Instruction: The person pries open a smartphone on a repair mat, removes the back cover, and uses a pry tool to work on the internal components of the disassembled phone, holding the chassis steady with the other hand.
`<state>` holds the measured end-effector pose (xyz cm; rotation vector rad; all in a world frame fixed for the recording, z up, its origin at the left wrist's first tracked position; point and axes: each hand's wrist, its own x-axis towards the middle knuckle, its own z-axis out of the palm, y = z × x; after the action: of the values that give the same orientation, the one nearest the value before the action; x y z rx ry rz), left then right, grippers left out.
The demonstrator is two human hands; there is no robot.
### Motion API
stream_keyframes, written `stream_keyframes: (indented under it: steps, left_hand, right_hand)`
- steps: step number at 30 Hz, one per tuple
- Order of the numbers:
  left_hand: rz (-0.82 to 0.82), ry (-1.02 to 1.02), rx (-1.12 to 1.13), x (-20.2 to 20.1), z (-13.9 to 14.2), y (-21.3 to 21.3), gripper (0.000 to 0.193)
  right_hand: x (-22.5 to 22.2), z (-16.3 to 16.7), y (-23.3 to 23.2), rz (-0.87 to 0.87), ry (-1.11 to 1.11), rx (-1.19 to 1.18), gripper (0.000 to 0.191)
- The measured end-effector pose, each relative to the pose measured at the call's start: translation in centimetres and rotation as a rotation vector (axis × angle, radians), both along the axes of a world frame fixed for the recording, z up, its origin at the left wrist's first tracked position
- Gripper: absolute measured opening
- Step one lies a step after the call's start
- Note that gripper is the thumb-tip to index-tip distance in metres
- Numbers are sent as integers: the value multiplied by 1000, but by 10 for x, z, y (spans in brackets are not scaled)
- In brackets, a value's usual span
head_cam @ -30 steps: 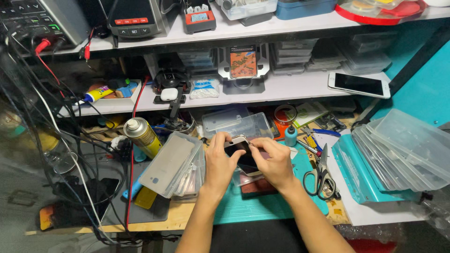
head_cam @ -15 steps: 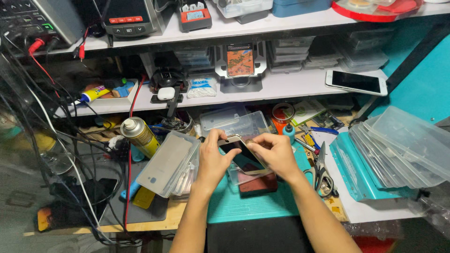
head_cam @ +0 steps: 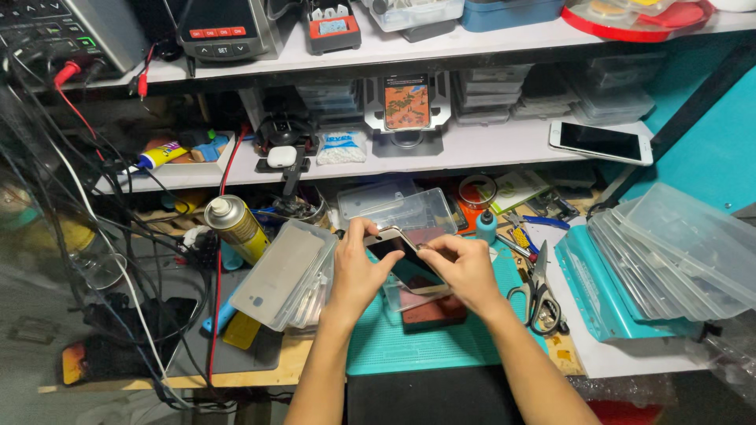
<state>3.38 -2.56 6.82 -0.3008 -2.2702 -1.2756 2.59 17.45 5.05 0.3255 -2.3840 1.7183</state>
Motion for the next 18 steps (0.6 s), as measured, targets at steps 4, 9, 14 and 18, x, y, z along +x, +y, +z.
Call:
stream_keyframes:
  steps: [4,9,14,18]
  left_hand:
    - [-55,33,-21,0,2,-2,53]
    - [-59,-2,-19,0,6,-3,51]
    - [26,-24,-4,1,7,6,50]
    - [14,-47,-13,2,9,7,50]
  right_hand:
    - [-23,-2,19,227,-172,-131,14]
    - [-17,-1,17,199,-174,-155,13]
    - [5,-3,3,-55,454,205,11]
    - [0,-4,6,-23,223,41,14]
